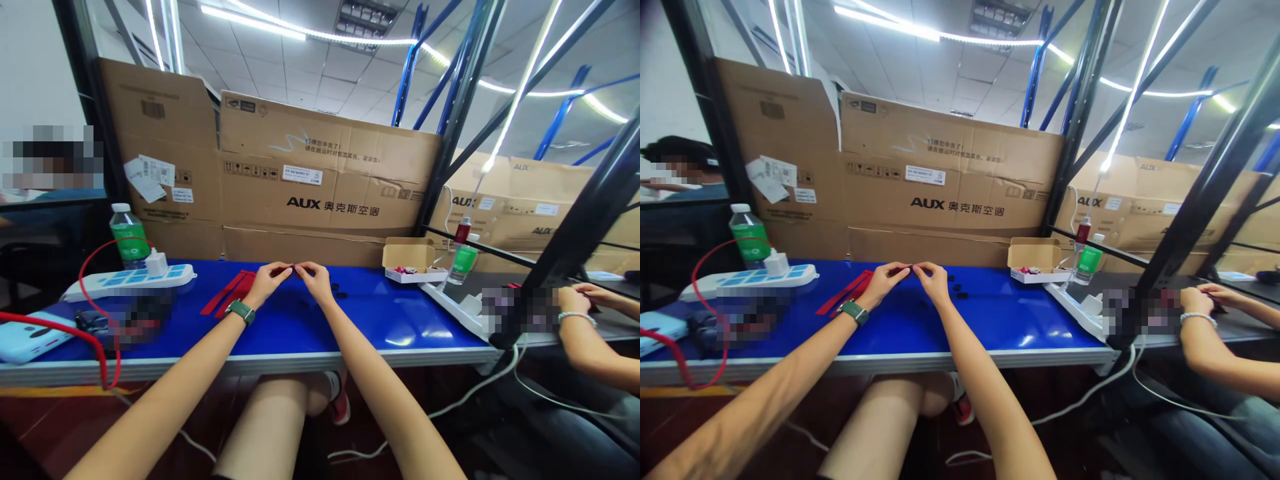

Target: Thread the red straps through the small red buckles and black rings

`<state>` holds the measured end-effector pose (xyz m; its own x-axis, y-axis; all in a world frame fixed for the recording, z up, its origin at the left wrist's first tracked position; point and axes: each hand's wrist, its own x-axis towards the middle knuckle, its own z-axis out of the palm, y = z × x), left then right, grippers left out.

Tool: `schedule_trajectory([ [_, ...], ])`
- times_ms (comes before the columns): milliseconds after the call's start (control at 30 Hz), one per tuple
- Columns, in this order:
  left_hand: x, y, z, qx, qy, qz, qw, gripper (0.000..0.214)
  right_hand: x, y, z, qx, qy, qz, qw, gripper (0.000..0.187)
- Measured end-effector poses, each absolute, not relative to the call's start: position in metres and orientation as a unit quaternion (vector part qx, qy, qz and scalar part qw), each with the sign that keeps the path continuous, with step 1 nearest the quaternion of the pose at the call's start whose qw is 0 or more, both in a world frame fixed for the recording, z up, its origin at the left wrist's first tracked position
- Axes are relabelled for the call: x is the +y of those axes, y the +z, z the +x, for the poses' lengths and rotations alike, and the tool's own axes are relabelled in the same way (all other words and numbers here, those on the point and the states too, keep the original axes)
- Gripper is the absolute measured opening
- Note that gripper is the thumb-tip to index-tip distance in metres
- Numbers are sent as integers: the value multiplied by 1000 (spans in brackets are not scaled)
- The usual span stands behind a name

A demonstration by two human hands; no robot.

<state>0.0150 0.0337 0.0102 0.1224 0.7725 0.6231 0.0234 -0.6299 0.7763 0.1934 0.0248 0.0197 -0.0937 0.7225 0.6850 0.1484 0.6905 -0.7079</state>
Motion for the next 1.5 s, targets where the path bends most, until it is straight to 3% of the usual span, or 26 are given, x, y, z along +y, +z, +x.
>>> schedule_trajectory([
  [233, 37, 7, 16, 289, 602, 691, 277, 39, 33, 14, 192, -673, 257, -331, 609, 34],
  [533, 34, 11, 13, 310, 621, 673, 254, 38, 32, 14, 190, -665, 394, -264, 576, 41],
  [800, 35, 14, 15, 300, 593, 668, 335, 46, 28, 13, 184, -568, 511, -274, 585, 58],
  [1033, 35, 17, 3, 347, 552, 736, 180, 32, 32, 13, 189, -570, 505, -298, 575, 42],
  [1233, 25, 19, 8, 352, 527, 770, 64, 19, 41, 10, 189, -637, 443, -305, 552, 42],
  [1500, 18, 20, 9, 347, 505, 790, 7, 16, 39, 7, 186, -631, 466, -303, 541, 44],
])
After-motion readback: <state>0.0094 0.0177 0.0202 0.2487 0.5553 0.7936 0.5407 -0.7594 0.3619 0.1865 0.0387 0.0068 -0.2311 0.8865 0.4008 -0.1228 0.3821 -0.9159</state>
